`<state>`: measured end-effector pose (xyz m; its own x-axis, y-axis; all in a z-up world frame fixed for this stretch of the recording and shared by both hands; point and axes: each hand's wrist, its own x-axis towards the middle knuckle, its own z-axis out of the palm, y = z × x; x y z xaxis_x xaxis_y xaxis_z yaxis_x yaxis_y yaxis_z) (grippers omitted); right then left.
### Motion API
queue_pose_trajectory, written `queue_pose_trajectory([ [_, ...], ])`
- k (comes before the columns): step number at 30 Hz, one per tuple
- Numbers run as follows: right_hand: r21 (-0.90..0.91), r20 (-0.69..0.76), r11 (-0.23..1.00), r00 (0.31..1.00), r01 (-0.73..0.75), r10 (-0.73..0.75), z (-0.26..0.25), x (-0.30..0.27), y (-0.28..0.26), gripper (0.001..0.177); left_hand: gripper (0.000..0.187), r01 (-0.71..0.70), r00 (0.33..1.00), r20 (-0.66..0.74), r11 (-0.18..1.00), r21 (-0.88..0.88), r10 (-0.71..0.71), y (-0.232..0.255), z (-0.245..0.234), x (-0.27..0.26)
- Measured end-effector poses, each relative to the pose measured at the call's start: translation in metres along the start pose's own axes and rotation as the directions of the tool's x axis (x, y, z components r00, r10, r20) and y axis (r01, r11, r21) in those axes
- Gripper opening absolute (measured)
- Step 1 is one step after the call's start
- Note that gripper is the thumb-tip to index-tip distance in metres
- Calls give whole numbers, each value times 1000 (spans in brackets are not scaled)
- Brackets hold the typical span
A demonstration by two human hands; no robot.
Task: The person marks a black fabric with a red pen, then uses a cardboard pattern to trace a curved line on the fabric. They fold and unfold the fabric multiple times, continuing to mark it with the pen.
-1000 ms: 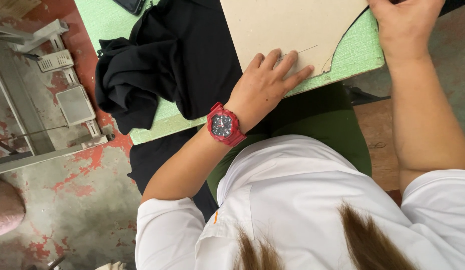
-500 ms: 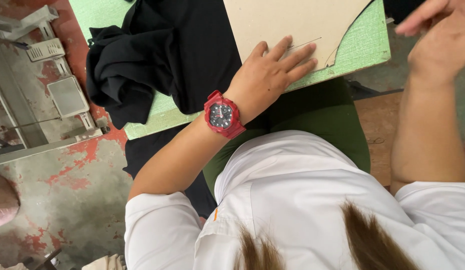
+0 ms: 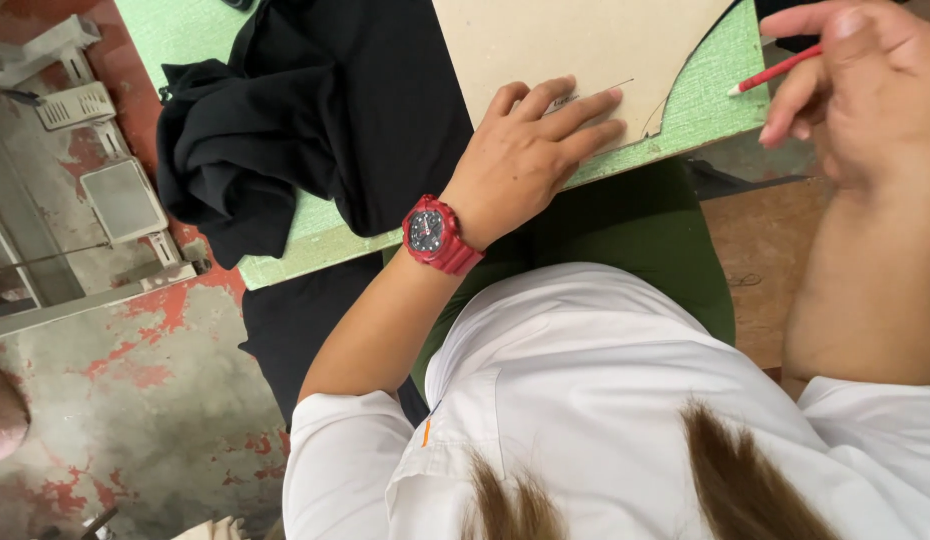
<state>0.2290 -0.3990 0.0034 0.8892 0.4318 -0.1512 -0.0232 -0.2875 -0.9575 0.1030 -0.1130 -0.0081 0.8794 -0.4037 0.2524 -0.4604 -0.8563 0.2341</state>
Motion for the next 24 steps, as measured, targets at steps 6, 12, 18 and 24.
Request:
queue_pose_trajectory([
  [6,-109,31,982,988,154,-151,-1,-4,26,40,33,2,1000,-20,1000,-18,-3,-1,0,-2],
  [12,128,-285,976,949,176,-134,-30,24,113,20,32,-4,999,-33,1000,-10,4,-2,0,-6],
  [18,329,-585,883,806,336,-89,-10,65,96,19,32,-13,1000,-26,1000,-17,12,-4,2,-6],
  [24,313,-634,809,744,498,-212,36,69,66,24,32,3,999,-35,1000,-22,-4,-4,2,-7],
])
